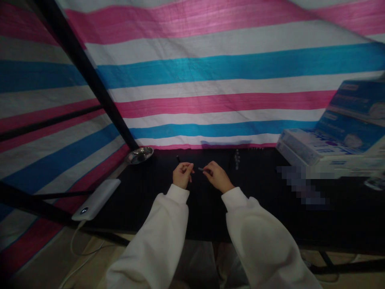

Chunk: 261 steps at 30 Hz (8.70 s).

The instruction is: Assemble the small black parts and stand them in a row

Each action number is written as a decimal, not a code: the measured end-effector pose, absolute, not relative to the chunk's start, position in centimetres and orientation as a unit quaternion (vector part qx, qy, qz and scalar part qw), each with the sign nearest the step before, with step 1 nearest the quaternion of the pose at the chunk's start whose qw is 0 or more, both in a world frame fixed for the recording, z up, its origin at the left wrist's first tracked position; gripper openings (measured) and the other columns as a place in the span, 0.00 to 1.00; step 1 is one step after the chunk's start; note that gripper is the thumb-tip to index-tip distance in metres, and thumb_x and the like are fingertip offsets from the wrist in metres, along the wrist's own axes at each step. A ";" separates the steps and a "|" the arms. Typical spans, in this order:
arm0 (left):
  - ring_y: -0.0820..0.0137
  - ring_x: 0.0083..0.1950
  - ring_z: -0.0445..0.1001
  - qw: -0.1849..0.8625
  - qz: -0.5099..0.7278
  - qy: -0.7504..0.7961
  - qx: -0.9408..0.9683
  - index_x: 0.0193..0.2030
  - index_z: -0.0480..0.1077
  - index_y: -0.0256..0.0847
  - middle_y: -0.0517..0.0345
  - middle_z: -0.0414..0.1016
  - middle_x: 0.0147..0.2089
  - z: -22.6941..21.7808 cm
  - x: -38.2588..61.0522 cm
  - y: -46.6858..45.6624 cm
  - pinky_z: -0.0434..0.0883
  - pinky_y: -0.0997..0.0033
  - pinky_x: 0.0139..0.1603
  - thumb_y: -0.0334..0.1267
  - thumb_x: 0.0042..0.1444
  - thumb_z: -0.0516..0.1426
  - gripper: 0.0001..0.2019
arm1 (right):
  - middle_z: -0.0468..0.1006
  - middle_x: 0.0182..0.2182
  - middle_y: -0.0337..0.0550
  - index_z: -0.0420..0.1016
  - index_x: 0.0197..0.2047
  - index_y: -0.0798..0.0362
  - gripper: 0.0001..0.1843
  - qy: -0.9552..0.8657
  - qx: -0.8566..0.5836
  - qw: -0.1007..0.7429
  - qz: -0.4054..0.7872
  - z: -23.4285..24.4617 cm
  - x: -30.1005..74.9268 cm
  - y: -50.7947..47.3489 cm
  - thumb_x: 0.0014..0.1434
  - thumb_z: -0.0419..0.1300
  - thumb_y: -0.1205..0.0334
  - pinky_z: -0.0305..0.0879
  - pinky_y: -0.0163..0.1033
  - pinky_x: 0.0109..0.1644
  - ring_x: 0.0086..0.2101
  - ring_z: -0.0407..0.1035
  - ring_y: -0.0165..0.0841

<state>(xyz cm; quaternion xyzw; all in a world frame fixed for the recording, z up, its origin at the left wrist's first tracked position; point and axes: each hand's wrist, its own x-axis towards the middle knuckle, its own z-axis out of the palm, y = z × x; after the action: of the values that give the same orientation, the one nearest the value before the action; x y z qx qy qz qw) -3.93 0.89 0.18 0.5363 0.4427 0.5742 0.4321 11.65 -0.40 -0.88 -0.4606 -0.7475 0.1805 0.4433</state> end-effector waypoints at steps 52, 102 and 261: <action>0.80 0.09 0.57 0.516 0.482 0.458 0.541 0.28 0.62 0.37 0.64 0.62 0.15 -0.8 -4.0 1.4 0.47 0.82 0.08 0.54 0.51 0.46 0.20 | 0.75 0.29 0.46 0.71 0.34 0.52 0.11 -0.585 -0.771 0.244 0.070 -3.3 19.7 -0.5 0.51 0.54 0.56 0.57 0.35 0.31 0.32 0.70 0.35; 0.71 0.29 0.73 0.518 0.702 0.455 0.177 0.31 0.61 0.35 0.52 0.73 0.32 -1.4 -7.3 5.1 0.67 0.78 0.23 0.32 0.40 0.61 0.13 | 0.74 0.23 0.48 0.72 0.23 0.53 0.19 -0.609 -0.760 0.204 0.101 3.5 18.2 -4.0 0.51 0.50 0.47 0.58 0.36 0.31 0.29 0.69 0.36; 0.81 0.12 0.59 0.388 0.459 0.507 0.618 0.28 0.63 0.36 0.64 0.65 0.19 -2.5 -4.8 2.9 0.55 0.82 0.12 0.43 0.50 0.50 0.11 | 0.76 0.31 0.49 0.75 0.32 0.55 0.11 -0.570 -0.792 0.182 0.120 -3.4 24.3 -2.4 0.47 0.54 0.62 0.61 0.37 0.34 0.33 0.70 0.37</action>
<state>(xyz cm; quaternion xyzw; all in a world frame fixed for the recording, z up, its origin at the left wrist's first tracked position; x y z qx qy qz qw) -4.82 2.93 -2.49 0.6177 0.5069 0.4590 0.3884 24.32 -2.35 -3.40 -0.7920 -0.5702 0.1197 0.1821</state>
